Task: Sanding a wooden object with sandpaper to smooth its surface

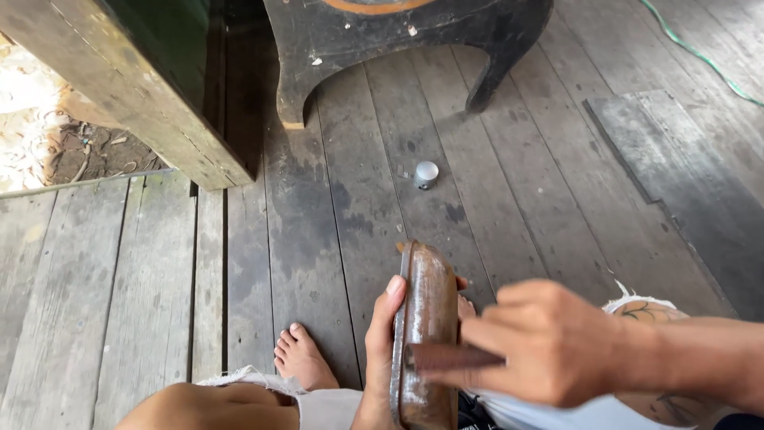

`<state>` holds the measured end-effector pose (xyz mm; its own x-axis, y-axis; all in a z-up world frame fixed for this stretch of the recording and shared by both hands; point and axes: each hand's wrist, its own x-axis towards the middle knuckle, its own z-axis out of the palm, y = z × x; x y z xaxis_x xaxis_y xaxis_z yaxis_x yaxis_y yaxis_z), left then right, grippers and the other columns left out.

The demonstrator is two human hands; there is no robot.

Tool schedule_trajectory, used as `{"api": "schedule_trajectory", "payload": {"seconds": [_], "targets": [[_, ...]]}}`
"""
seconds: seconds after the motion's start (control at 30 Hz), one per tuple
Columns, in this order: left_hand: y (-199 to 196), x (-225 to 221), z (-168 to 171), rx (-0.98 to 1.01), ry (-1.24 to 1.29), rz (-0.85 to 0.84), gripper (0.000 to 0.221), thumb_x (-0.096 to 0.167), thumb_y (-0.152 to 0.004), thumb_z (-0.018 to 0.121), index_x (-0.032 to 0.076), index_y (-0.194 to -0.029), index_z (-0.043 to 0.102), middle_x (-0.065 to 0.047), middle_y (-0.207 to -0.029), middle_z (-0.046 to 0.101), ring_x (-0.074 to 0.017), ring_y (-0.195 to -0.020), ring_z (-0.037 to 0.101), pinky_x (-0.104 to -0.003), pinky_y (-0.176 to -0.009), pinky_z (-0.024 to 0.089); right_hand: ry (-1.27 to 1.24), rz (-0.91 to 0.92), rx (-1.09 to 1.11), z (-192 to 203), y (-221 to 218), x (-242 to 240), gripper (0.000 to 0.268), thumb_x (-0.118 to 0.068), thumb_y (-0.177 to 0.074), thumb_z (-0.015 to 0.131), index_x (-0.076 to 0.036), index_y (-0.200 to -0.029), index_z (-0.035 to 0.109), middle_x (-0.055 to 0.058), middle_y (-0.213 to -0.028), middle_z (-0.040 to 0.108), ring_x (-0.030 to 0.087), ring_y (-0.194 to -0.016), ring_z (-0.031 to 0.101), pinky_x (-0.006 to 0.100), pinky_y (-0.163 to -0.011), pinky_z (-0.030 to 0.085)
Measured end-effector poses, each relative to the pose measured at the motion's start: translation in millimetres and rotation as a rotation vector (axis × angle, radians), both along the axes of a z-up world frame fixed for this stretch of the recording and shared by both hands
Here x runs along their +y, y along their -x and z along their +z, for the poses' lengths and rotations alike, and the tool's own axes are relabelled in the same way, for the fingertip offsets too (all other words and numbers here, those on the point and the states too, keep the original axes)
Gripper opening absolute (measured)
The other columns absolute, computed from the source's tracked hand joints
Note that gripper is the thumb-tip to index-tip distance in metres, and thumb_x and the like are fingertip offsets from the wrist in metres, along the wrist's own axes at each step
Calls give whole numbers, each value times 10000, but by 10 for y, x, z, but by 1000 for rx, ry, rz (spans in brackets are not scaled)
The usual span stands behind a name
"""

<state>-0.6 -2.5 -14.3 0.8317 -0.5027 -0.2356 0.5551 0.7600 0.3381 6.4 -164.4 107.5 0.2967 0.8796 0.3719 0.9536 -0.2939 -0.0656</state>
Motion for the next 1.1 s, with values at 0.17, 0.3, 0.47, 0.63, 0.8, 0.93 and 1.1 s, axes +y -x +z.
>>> {"api": "schedule_trajectory", "payload": {"seconds": [0.17, 0.3, 0.47, 0.63, 0.8, 0.93, 1.1], "targets": [[-23, 28, 64, 58, 22, -45, 690, 519, -965, 418, -84, -1243, 606, -201, -704, 645, -241, -570, 600, -332, -510, 464, 26, -9, 89, 2, -70, -21, 307, -162, -881, 721, -102, -1176, 780, 12, -763, 590, 127, -468, 427, 286, -436, 338], [-34, -39, 84, 75, 41, 6, 685, 521, -958, 452, -106, -1171, 628, -200, -829, 652, -223, -501, 581, -326, -357, 458, 17, -33, 30, -70, -176, -91, 422, -243, -871, 785, -140, -1274, 719, -50, -737, 584, 98, -423, 382, 264, -386, 344], [5, 46, 190, 105, -117, -17, 674, 523, -925, 466, -69, -1183, 658, -163, -837, 668, -213, -667, 593, -319, -590, 458, 10, 59, 117, 12, -102, 4, 306, -117, -907, 669, -87, -1197, 762, -24, -687, 503, 88, -430, 384, 267, -393, 324], [0, 59, 252, 173, -154, -80, 709, 622, -924, 438, -40, -1057, 653, -164, -678, 617, -224, -526, 566, -323, -479, 438, 53, -189, 95, -100, -136, -124, 504, -148, -772, 707, -176, -1275, 726, -33, -729, 597, 133, -414, 384, 287, -406, 351], [6, 51, 235, 130, -157, -15, 678, 524, -922, 470, -67, -1200, 651, -190, -784, 649, -233, -532, 566, -343, -441, 450, 14, -62, -44, -80, -146, -107, 370, -190, -883, 736, -165, -1252, 733, -70, -716, 604, 80, -443, 345, 262, -392, 318], [-30, 22, 242, 175, -196, 1, 632, 505, -915, 484, -39, -1182, 662, -200, -877, 667, -235, -655, 584, -343, -529, 467, 11, -60, -71, -88, -146, -68, 347, -200, -910, 714, -169, -1255, 735, -87, -610, 429, 74, -439, 284, 260, -382, 273], [-34, -20, 133, 134, -58, -51, 731, 593, -947, 444, -63, -1178, 671, -167, -659, 624, -206, -495, 594, -290, -412, 450, 30, -204, -66, -107, -232, -142, 394, -144, -785, 713, -198, -1168, 785, -22, -708, 568, 125, -430, 317, 284, -406, 305]]}}
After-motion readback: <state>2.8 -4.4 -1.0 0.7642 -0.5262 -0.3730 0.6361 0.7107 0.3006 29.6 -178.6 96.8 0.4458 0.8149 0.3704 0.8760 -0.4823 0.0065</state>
